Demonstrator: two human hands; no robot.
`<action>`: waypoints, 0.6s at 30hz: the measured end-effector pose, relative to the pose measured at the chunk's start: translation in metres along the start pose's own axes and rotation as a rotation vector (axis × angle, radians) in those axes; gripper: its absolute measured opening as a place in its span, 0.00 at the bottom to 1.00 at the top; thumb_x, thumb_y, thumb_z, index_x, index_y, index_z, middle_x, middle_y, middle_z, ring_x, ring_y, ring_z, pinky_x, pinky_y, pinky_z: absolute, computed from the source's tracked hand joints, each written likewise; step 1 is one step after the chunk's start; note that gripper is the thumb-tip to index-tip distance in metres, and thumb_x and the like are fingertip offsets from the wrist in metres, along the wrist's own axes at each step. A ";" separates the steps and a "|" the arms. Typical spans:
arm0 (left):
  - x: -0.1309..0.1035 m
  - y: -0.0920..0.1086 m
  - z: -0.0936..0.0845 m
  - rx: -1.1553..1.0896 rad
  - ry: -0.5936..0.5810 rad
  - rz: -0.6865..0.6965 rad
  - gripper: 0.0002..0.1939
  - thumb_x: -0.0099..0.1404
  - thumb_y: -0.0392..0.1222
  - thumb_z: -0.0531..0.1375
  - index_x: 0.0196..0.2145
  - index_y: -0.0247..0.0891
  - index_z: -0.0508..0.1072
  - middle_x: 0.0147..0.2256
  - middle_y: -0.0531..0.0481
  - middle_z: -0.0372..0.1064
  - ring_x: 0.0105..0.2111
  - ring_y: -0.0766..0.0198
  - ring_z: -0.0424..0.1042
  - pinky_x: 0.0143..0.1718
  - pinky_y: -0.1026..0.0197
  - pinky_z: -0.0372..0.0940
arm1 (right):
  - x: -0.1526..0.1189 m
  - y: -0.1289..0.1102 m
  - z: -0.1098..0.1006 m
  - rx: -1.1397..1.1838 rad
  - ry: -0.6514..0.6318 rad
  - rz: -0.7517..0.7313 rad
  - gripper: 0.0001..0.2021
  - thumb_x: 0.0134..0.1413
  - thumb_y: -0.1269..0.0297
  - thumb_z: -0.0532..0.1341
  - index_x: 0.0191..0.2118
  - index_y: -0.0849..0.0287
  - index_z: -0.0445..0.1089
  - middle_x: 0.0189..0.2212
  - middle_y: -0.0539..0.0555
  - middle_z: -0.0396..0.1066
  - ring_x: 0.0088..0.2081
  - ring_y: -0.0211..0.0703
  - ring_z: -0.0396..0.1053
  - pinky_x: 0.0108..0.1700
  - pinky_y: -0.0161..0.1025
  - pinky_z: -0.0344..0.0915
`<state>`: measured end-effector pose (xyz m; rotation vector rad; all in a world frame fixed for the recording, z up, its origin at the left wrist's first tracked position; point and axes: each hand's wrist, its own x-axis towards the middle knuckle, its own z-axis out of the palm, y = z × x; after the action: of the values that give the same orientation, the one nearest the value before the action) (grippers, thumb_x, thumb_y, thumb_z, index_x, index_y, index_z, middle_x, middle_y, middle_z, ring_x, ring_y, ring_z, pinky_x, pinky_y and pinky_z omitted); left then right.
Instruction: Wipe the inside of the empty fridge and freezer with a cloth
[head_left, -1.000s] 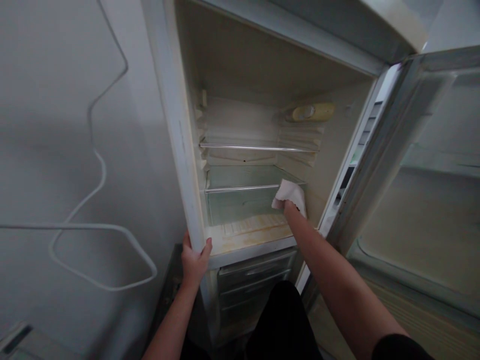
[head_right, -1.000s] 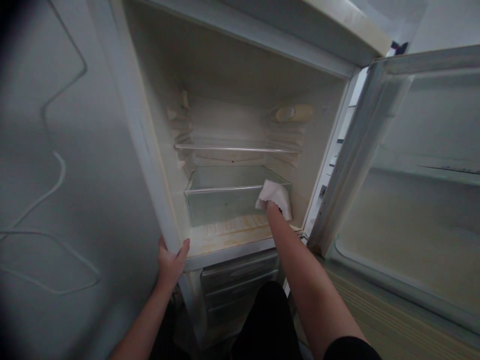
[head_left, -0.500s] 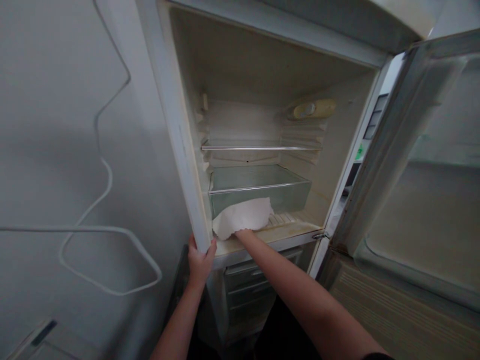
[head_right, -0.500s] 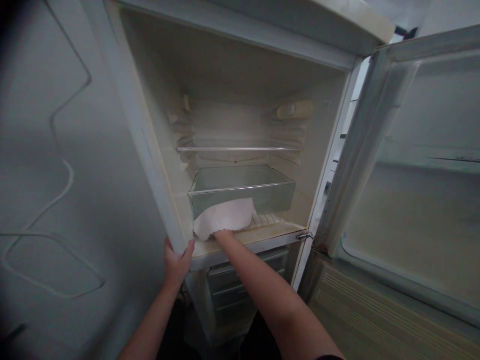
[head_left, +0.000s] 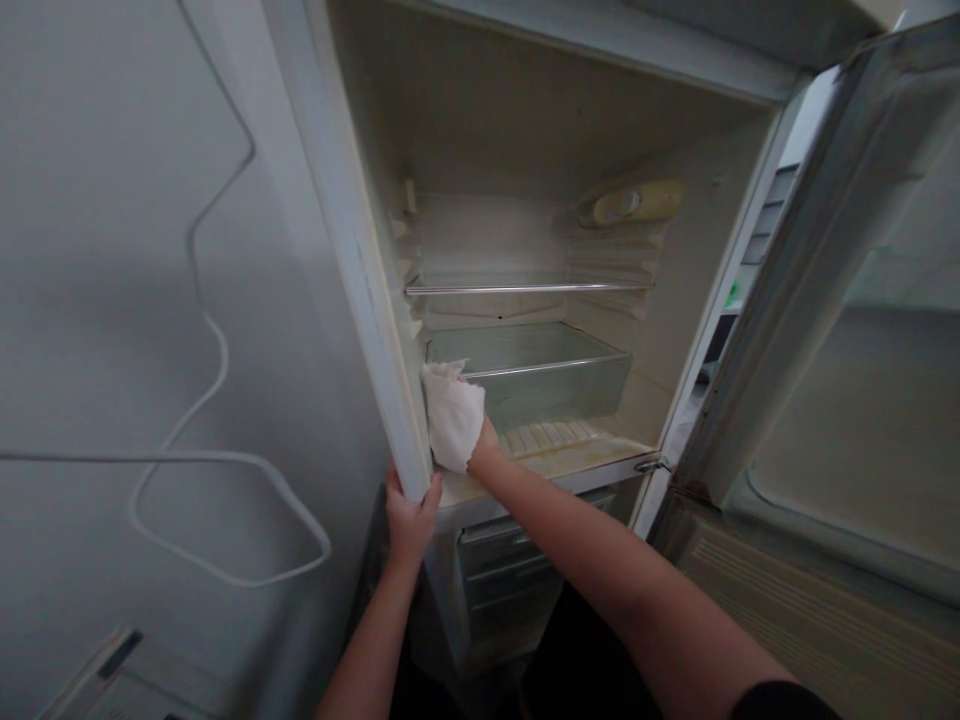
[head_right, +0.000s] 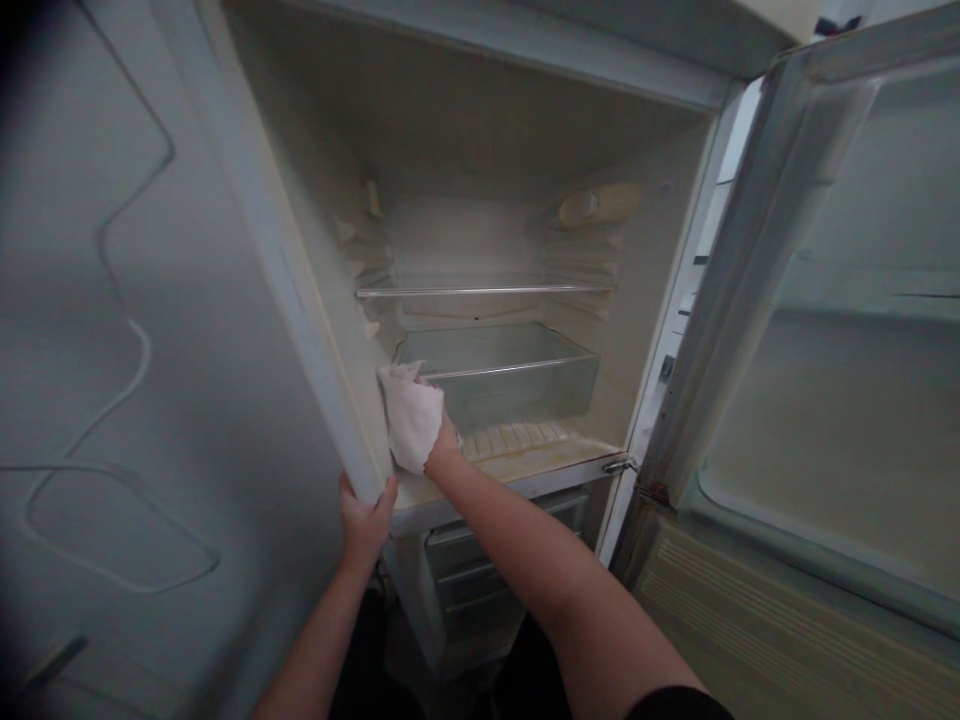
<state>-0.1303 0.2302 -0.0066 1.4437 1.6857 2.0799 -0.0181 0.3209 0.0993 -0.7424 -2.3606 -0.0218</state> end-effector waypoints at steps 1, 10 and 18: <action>0.000 0.000 0.000 0.003 -0.002 -0.001 0.35 0.57 0.60 0.66 0.55 0.37 0.66 0.49 0.36 0.74 0.51 0.44 0.76 0.55 0.44 0.70 | 0.003 0.002 -0.001 -0.050 -0.004 0.005 0.17 0.65 0.79 0.49 0.41 0.78 0.76 0.53 0.65 0.77 0.62 0.39 0.69 0.66 0.50 0.61; 0.001 0.002 0.000 0.021 -0.009 -0.005 0.33 0.55 0.58 0.66 0.52 0.37 0.66 0.45 0.38 0.74 0.45 0.46 0.76 0.51 0.45 0.71 | -0.029 0.022 -0.015 -0.367 -0.174 -0.182 0.33 0.69 0.70 0.52 0.76 0.67 0.48 0.77 0.61 0.40 0.78 0.53 0.32 0.78 0.54 0.33; 0.001 0.001 0.000 0.036 0.009 -0.002 0.32 0.55 0.58 0.66 0.51 0.38 0.66 0.45 0.40 0.73 0.44 0.48 0.76 0.50 0.47 0.72 | -0.046 0.025 -0.021 -0.358 -0.264 -0.277 0.31 0.72 0.70 0.46 0.76 0.68 0.47 0.77 0.61 0.39 0.77 0.49 0.38 0.77 0.51 0.38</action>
<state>-0.1304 0.2306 -0.0057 1.4439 1.7362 2.0681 0.0357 0.3143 0.0841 -0.6023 -2.7353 -0.5045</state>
